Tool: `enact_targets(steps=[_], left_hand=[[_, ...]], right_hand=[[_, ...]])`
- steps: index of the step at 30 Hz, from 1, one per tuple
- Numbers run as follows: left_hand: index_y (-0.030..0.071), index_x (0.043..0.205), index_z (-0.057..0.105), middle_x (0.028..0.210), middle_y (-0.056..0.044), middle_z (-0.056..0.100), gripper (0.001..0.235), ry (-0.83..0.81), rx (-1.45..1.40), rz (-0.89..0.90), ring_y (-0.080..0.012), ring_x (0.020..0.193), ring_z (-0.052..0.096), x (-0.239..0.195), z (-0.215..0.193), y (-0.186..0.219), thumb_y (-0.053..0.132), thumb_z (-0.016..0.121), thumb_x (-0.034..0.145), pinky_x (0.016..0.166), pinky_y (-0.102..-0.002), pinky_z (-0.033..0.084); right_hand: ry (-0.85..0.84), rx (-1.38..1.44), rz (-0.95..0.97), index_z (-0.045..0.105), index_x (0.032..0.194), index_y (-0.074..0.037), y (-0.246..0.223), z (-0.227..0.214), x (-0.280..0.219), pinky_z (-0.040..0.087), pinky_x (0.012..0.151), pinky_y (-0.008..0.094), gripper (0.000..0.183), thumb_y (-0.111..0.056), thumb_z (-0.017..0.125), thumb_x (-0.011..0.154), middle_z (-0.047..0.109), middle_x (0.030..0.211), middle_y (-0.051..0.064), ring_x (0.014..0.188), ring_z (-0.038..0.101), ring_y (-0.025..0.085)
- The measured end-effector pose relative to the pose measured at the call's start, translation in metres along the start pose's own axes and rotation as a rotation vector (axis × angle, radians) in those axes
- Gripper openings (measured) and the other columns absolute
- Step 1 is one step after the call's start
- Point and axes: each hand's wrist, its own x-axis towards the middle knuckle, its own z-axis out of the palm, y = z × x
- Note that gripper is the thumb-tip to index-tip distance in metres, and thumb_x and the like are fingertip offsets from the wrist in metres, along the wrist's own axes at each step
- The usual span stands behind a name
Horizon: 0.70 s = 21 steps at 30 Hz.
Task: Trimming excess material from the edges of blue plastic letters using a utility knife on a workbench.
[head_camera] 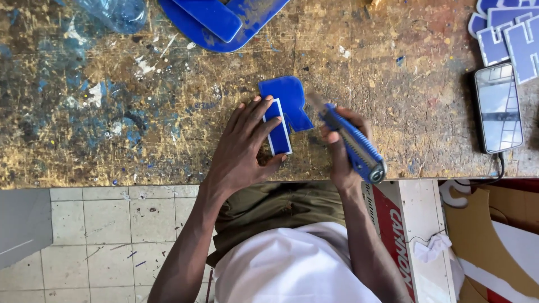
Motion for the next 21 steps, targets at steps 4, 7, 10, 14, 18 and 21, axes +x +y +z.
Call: enact_targets(steps=[4, 7, 10, 14, 18, 21], left_hand=[[0.011, 0.156, 0.064, 0.183, -0.017, 0.037, 0.072, -0.003, -0.002, -0.011, -0.0434, 0.17, 0.036, 0.0, 0.002, -0.001, 0.053, 0.082, 0.101, 0.142, -0.06, 0.021], [0.011, 0.157, 0.064, 0.184, -0.017, 0.036, 0.073, -0.009, 0.0, -0.009, -0.0431, 0.17, 0.035, 0.0, 0.001, -0.001, 0.055, 0.081, 0.1, 0.142, -0.061, 0.022], [0.011, 0.156, 0.065, 0.184, -0.018, 0.037, 0.073, -0.022, -0.012, -0.019, -0.044, 0.17, 0.035, 0.001, 0.0, -0.001, 0.056, 0.08, 0.101, 0.142, -0.062, 0.021], [0.012, 0.158, 0.063, 0.185, -0.017, 0.035, 0.074, -0.022, -0.007, -0.013, -0.0427, 0.171, 0.034, 0.0, 0.001, -0.002, 0.056, 0.079, 0.102, 0.142, -0.061, 0.021], [0.01, 0.159, 0.061, 0.186, -0.016, 0.032, 0.075, -0.022, -0.013, -0.017, -0.0414, 0.172, 0.032, -0.001, 0.003, -0.004, 0.057, 0.079, 0.103, 0.143, -0.06, 0.019], [0.008, 0.16, 0.059, 0.185, -0.017, 0.031, 0.072, -0.017, -0.027, -0.01, -0.0414, 0.172, 0.029, 0.001, -0.001, -0.001, 0.051, 0.079, 0.106, 0.144, -0.061, 0.019]], right_hand=[[-0.124, -0.076, -0.015, 0.07, 0.125, 0.0, -0.041, 0.008, 0.005, 0.066, 0.064, 0.04, 0.035, -0.021, 0.089, 0.105, 0.076, 0.096, 0.022, 0.073, 0.076, 0.026], [-0.225, -0.163, -0.109, 0.074, 0.118, -0.002, -0.056, 0.014, 0.01, 0.059, 0.072, 0.039, 0.028, -0.011, 0.091, 0.098, 0.077, 0.108, 0.017, 0.087, 0.079, 0.03], [-0.235, -0.151, -0.068, 0.076, 0.13, -0.002, -0.057, 0.015, 0.01, 0.06, 0.074, 0.04, 0.028, -0.011, 0.084, 0.104, 0.08, 0.113, 0.02, 0.089, 0.081, 0.03], [-0.244, -0.169, -0.062, 0.079, 0.128, -0.002, -0.058, 0.017, 0.009, 0.06, 0.066, 0.04, 0.026, -0.007, 0.084, 0.103, 0.083, 0.105, 0.023, 0.076, 0.082, 0.032], [-0.239, -0.181, -0.065, 0.082, 0.125, -0.001, -0.054, 0.017, 0.006, 0.058, 0.061, 0.04, 0.027, -0.004, 0.086, 0.099, 0.084, 0.1, 0.025, 0.069, 0.08, 0.034], [-0.252, -0.184, -0.031, 0.083, 0.128, -0.003, -0.066, 0.017, 0.01, 0.057, 0.059, 0.036, 0.029, -0.002, 0.085, 0.099, 0.083, 0.096, 0.023, 0.068, 0.079, 0.031]])
